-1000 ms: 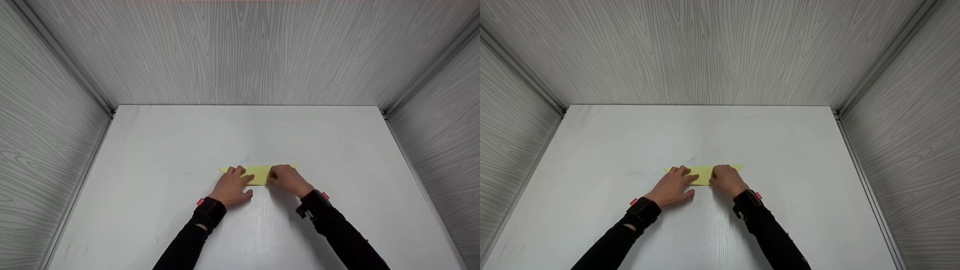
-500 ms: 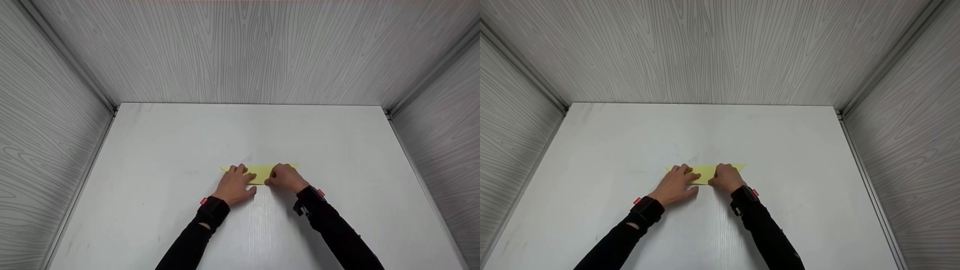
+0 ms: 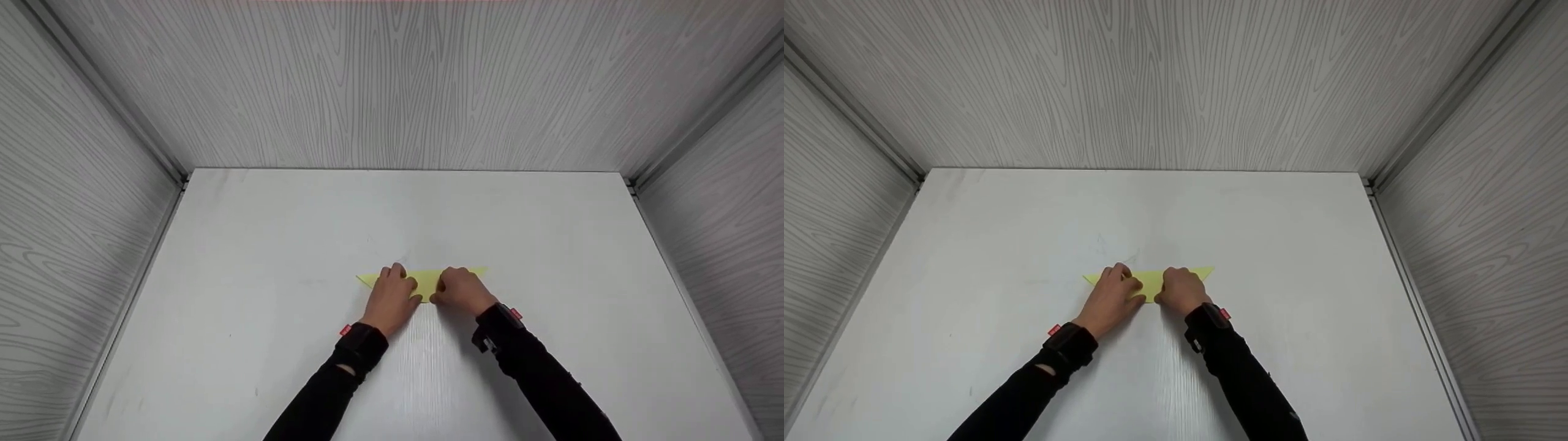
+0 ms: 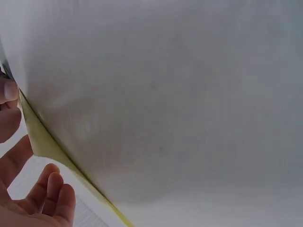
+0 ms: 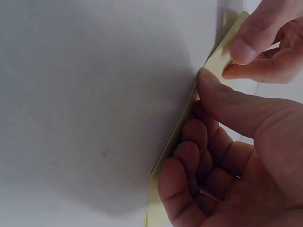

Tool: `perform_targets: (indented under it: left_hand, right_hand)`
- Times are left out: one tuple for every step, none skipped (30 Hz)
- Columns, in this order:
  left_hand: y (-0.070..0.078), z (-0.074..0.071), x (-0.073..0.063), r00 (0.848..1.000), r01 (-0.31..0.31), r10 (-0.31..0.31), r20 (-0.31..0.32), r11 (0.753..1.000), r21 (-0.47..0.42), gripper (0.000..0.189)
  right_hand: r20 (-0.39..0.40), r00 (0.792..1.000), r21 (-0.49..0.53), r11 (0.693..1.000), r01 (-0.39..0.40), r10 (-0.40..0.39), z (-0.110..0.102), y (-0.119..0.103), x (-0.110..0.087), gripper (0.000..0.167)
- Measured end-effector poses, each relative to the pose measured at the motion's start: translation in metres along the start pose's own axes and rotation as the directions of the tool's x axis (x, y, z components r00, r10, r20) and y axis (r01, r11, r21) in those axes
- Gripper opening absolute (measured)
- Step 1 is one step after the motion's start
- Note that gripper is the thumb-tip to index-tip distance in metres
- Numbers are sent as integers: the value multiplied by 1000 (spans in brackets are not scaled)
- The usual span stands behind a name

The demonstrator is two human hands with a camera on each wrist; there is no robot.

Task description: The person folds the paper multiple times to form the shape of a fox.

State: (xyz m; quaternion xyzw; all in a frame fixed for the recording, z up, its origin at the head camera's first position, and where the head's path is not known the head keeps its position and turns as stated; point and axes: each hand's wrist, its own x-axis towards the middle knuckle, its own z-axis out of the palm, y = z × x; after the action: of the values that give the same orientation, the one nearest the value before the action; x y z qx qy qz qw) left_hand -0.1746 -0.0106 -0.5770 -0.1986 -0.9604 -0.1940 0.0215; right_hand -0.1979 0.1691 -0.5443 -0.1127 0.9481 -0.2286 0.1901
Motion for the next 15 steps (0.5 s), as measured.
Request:
perform_targets:
  left_hand:
    - [1,1,0,1000,-1,0,-14,1000,-23,18]
    - [2,1,1,1000,-4,3,-24,999,-48,16]
    - [4,1,1,999,-7,5,-32,998,-70,14]
    - [5,2,1,999,-8,5,-35,996,-87,13]
    - [6,2,2,999,-9,6,-35,995,-102,11]
    - [7,2,2,999,-6,2,-33,993,-118,10]
    - [8,2,3,1000,0,-4,-27,992,-130,10]
    - [9,2,4,1000,13,-15,-19,990,-138,10]
    - [10,2,4,999,26,-28,-15,989,-148,11]
    - [11,3,4,999,40,-41,-8,986,-159,11]
    - [11,3,4,999,52,-53,-2,984,-172,11]
    - [12,3,4,998,64,-64,3,980,-186,10]
    - [12,3,4,997,74,-74,10,978,-196,11]
    - [12,3,4,997,80,-79,13,976,-204,11]
    - [12,4,4,997,83,-82,15,974,-212,12]
  right_hand:
    - [0,1000,-2,1000,3,-3,0,0,0,23]
    - [0,1000,-4,1000,7,-7,0,0,0,24]
    - [-2,1000,-4,1000,11,-11,1,0,0,25]
    - [-4,1000,-5,1000,18,-18,1,0,0,26]
    - [-9,1000,-5,1000,25,-25,1,0,0,27]
    - [-15,999,-4,999,34,-34,1,0,0,30]
    - [-17,999,-3,999,42,-42,1,0,0,32]
    - [-19,999,-3,999,43,-43,1,0,0,34]
    - [-19,999,-3,999,42,-42,1,0,0,36]
    - [-17,999,-3,999,40,-40,1,0,0,37]
    - [-15,999,-1,999,36,-36,1,0,0,38]
    - [-13,999,1,1000,31,-31,0,-1,0,38]
    - [-9,1000,2,1000,26,-26,0,-1,0,37]
    - [-9,1000,4,1000,22,-21,0,-1,0,36]
    - [-8,1000,6,1000,18,-17,0,0,1,35]
